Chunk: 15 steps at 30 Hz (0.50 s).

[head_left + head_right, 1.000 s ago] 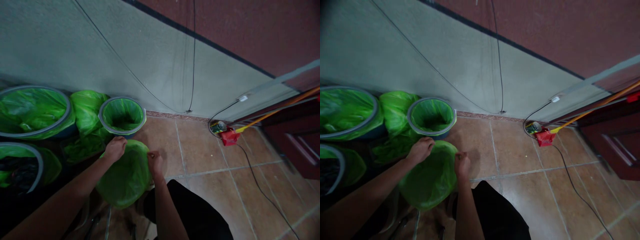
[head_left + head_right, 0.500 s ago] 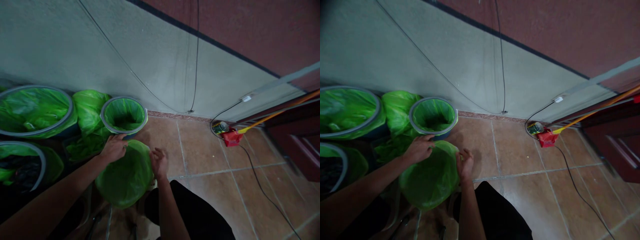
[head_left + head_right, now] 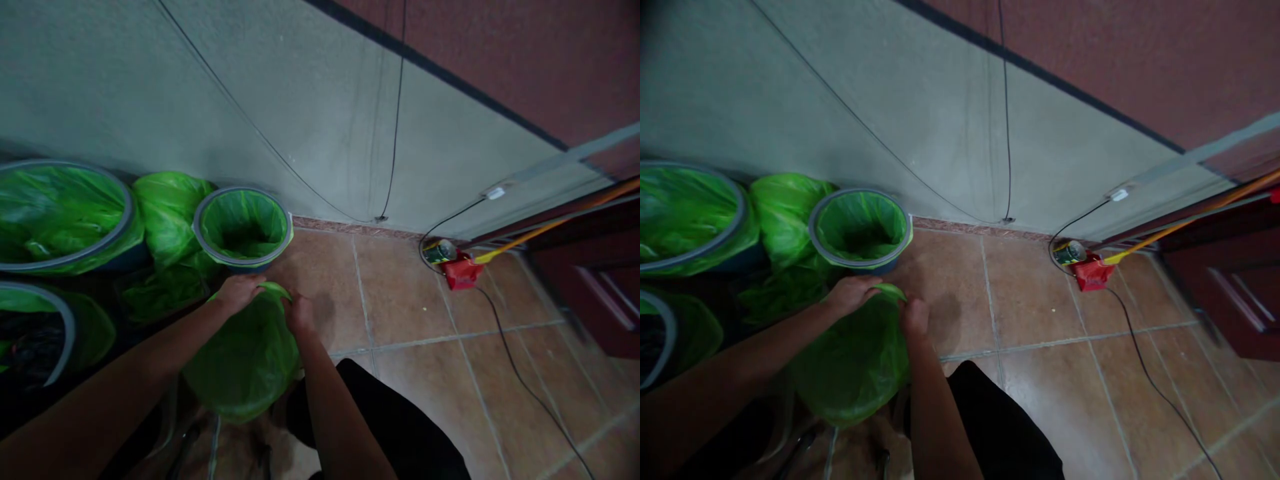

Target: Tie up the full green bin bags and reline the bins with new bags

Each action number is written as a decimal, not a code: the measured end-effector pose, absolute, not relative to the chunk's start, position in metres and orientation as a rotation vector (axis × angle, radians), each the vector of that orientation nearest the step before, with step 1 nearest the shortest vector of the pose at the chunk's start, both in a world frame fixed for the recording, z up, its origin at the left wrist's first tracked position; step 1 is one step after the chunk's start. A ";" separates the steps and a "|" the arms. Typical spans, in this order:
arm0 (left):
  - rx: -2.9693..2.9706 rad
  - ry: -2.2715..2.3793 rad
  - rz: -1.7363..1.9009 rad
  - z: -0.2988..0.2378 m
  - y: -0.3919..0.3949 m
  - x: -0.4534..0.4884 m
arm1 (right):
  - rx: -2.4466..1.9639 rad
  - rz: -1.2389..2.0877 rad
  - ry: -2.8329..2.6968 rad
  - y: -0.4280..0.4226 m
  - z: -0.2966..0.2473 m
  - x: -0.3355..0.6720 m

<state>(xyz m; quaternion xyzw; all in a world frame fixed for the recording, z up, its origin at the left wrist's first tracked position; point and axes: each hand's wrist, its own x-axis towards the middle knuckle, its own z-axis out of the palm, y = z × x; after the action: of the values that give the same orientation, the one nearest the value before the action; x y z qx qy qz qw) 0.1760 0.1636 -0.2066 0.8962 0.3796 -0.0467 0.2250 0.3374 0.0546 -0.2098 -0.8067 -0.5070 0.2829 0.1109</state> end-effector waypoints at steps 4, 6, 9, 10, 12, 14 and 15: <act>2.465 1.121 -0.283 -0.200 0.165 0.181 | -2.541 0.866 -1.527 0.060 -0.209 0.337; 2.446 1.185 -0.342 -0.193 0.163 0.186 | -2.566 0.905 -1.504 0.063 -0.209 0.338; 2.458 1.274 -0.337 -0.179 0.157 0.183 | -2.528 0.909 -1.395 0.059 -0.214 0.339; 2.467 1.299 -0.305 -0.175 0.154 0.178 | -2.499 0.888 -1.350 0.055 -0.216 0.340; 2.460 1.362 -0.206 -0.167 0.148 0.164 | -2.440 0.829 -1.272 0.045 -0.222 0.341; 2.396 1.467 -0.092 -0.161 0.140 0.143 | -2.388 0.776 -1.224 0.032 -0.226 0.343; 2.348 1.535 -0.035 -0.159 0.136 0.132 | -2.361 0.743 -1.206 0.026 -0.227 0.344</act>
<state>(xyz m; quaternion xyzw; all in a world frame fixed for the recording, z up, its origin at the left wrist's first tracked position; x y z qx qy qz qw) 0.1319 0.1358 -0.1592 0.8251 0.5396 -0.0123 0.1672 0.3443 0.0259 -0.2274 -0.8414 -0.4299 0.2648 0.1927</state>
